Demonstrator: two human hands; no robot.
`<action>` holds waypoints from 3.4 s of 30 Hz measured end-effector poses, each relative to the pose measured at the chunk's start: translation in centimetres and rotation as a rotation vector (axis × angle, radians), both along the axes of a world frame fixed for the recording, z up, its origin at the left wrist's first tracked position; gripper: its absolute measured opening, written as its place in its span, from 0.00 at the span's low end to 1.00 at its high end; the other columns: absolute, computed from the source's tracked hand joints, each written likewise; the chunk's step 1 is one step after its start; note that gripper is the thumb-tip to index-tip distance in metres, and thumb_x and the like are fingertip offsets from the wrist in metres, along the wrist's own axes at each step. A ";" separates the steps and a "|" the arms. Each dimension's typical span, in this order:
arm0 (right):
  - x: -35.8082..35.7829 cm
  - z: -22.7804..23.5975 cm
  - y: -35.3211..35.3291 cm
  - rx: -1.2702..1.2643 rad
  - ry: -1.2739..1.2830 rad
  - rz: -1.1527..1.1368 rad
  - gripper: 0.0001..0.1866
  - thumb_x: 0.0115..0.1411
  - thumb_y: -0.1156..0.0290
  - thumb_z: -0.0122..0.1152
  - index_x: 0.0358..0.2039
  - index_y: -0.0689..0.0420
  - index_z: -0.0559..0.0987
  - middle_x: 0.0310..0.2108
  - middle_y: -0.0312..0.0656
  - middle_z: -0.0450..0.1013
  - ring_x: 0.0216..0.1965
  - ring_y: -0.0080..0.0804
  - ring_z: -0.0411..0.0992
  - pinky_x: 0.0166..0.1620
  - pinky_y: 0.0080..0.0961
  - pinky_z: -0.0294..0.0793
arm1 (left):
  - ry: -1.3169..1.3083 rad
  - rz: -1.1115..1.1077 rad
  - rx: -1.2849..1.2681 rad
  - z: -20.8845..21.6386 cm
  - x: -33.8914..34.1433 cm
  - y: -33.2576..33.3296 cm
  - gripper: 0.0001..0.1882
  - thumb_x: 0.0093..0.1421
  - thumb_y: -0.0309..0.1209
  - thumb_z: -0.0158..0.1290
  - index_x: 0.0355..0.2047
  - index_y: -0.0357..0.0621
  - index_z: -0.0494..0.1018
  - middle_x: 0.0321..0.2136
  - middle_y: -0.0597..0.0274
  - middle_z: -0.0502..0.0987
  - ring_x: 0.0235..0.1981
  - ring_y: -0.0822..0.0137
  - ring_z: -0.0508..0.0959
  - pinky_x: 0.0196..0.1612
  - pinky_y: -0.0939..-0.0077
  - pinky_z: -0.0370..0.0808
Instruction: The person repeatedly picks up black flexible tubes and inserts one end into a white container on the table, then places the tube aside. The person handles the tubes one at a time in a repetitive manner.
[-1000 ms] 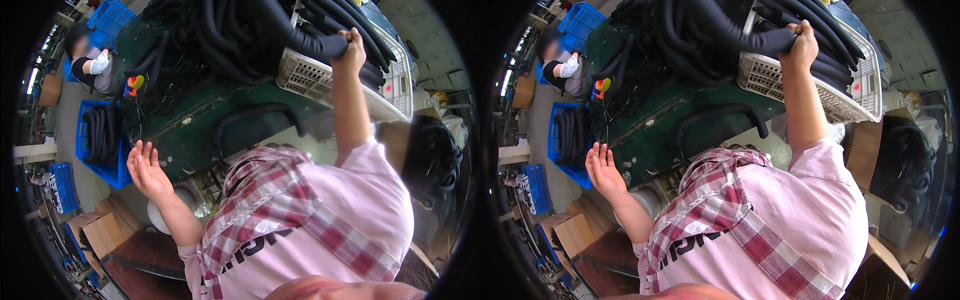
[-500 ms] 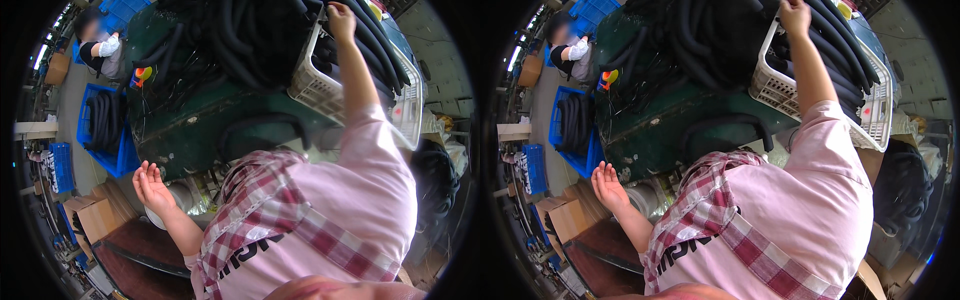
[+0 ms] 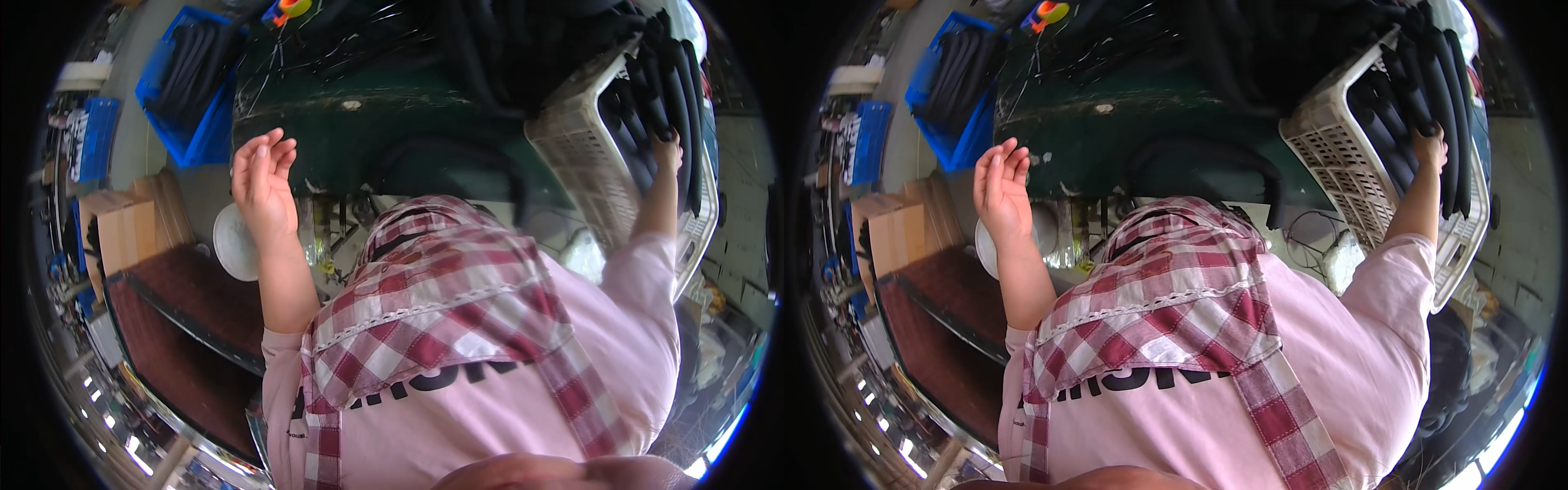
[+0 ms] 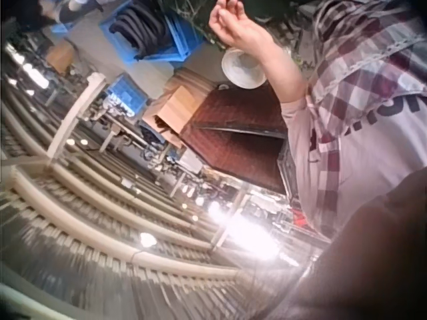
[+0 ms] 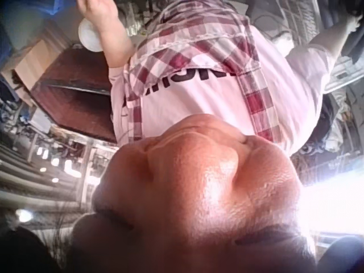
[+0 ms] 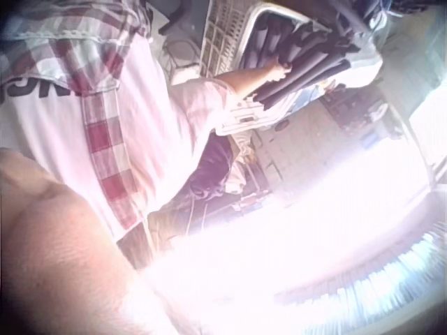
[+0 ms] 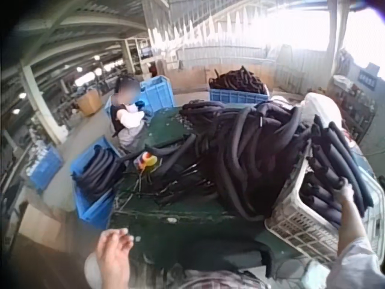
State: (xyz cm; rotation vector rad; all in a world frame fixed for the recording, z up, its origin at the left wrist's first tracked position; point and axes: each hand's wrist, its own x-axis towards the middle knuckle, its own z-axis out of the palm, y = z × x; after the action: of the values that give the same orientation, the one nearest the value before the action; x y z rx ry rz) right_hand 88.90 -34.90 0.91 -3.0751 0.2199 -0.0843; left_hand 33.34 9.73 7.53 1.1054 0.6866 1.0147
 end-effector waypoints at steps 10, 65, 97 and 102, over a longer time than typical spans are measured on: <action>-3.8 4.3 8.1 0.270 -0.853 0.226 0.40 0.41 0.44 0.69 0.49 0.56 0.70 0.42 0.47 0.73 0.43 0.46 0.73 0.45 0.44 0.72 | 0.033 0.168 -0.059 -0.9 -6.7 -0.6 0.07 0.63 0.26 0.46 0.40 0.38 0.70 0.40 0.52 0.76 0.39 0.63 0.78 0.43 0.73 0.74; -27.7 -14.3 55.0 -0.441 0.149 1.480 0.14 0.56 0.68 0.54 0.43 0.49 0.77 0.49 0.41 0.66 0.53 0.41 0.62 0.52 0.41 0.63 | 0.265 0.694 -0.334 -1.4 -18.4 -0.8 0.14 0.64 0.37 0.47 0.41 0.38 0.63 0.28 0.56 0.73 0.25 0.66 0.74 0.31 0.71 0.73; -32.0 -13.7 53.8 -0.018 0.206 1.817 0.25 0.64 0.50 0.44 0.33 0.65 0.71 0.33 0.64 0.73 0.36 0.59 0.72 0.40 0.47 0.71 | 0.089 0.858 -0.405 -3.3 -30.2 -7.5 0.16 0.62 0.40 0.51 0.37 0.40 0.63 0.27 0.57 0.74 0.24 0.67 0.75 0.30 0.72 0.75; -41.9 10.8 59.9 1.009 1.034 1.312 0.19 0.67 0.56 0.43 0.26 0.57 0.67 0.16 0.32 0.56 0.16 0.23 0.56 0.29 0.24 0.66 | -0.022 0.902 -0.434 -4.8 -31.0 -7.8 0.16 0.62 0.40 0.51 0.37 0.40 0.63 0.27 0.57 0.74 0.24 0.67 0.75 0.29 0.72 0.74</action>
State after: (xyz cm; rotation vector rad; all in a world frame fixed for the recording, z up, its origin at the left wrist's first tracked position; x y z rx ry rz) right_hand 46.95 25.04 11.67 -1.4941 -1.2258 1.1701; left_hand 2.30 1.96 2.76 0.3708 1.3693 1.5232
